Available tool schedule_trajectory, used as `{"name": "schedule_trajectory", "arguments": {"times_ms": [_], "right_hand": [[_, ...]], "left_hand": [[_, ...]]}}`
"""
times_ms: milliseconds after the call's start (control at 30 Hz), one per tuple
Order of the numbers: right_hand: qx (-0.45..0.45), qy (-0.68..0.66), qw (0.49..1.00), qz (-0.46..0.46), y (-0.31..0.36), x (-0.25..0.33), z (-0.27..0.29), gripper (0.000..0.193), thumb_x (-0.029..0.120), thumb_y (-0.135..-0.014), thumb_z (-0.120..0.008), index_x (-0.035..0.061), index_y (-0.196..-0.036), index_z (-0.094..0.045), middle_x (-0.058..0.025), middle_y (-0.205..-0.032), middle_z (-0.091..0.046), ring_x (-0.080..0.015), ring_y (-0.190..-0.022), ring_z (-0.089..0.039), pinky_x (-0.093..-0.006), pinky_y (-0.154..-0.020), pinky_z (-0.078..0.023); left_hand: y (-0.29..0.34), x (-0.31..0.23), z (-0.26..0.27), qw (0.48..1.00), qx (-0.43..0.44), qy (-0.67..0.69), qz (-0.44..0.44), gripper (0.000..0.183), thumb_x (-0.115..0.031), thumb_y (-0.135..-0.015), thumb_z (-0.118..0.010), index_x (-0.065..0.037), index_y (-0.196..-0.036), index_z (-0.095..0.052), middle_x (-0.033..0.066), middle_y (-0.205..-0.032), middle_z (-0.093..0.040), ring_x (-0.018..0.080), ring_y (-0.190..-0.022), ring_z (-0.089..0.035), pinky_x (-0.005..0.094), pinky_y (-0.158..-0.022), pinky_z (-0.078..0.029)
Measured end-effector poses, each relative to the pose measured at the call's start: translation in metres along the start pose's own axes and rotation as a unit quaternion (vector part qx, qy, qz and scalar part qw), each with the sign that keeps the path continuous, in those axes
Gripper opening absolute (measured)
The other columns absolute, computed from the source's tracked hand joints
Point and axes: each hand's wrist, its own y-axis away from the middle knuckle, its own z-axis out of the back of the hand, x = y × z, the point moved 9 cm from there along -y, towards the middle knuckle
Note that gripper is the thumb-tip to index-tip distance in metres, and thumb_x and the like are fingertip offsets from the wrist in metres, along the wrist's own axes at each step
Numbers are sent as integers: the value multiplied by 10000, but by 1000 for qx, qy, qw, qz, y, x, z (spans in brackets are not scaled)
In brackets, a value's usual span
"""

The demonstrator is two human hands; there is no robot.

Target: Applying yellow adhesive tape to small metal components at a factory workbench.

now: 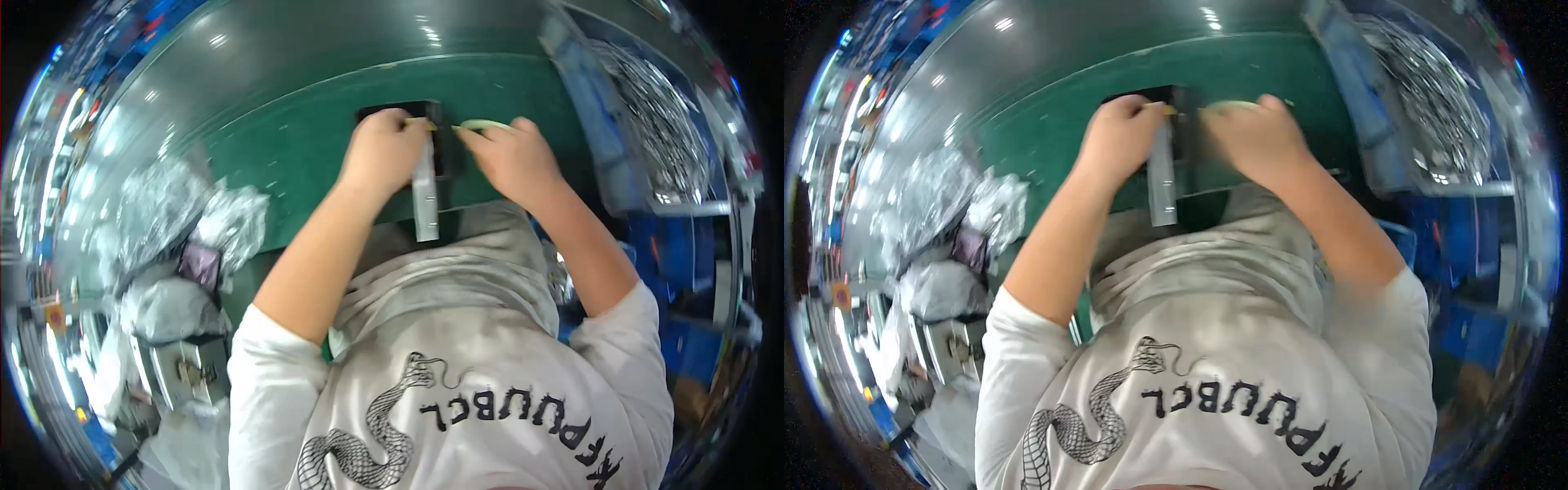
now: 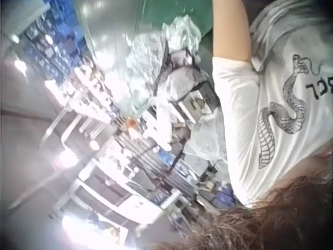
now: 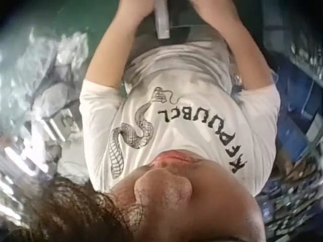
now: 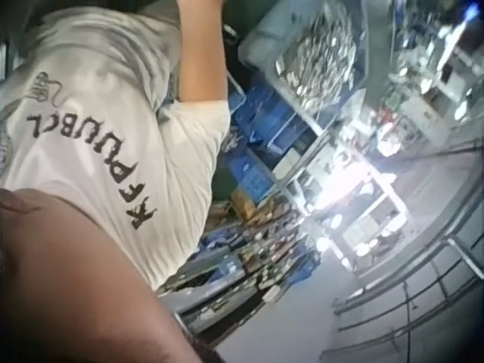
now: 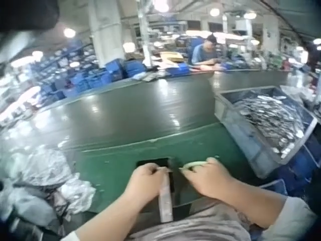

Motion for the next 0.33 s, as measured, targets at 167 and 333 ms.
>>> {"name": "schedule_trajectory", "arguments": {"times_ms": [167, 333], "right_hand": [[71, -22, 996, -47, 23, 1, 1, 366, 157, -881, -656, 121, -1245, -657, -71, -886, -630, -268, -889, -628, -439, -835, -453], [-4, -85, 995, -52, 50, 7, 12, 492, 226, -852, -720, 141, -1325, -616, -139, -1165, -617, -290, -1139, -570, -449, -1046, -374]], "left_hand": [[28, -2, 15, 966, -35, 253, 49, 221, -221, -1003, -580, -1, -991, -600, 60, -749, -640, 123, -640, -605, 294, -590, -498], [55, 12, 37, 950, -59, 304, 31, 238, -254, -983, -650, -34, -965, -563, 14, -708, -583, 82, -593, -546, 255, -527, -449]]}}
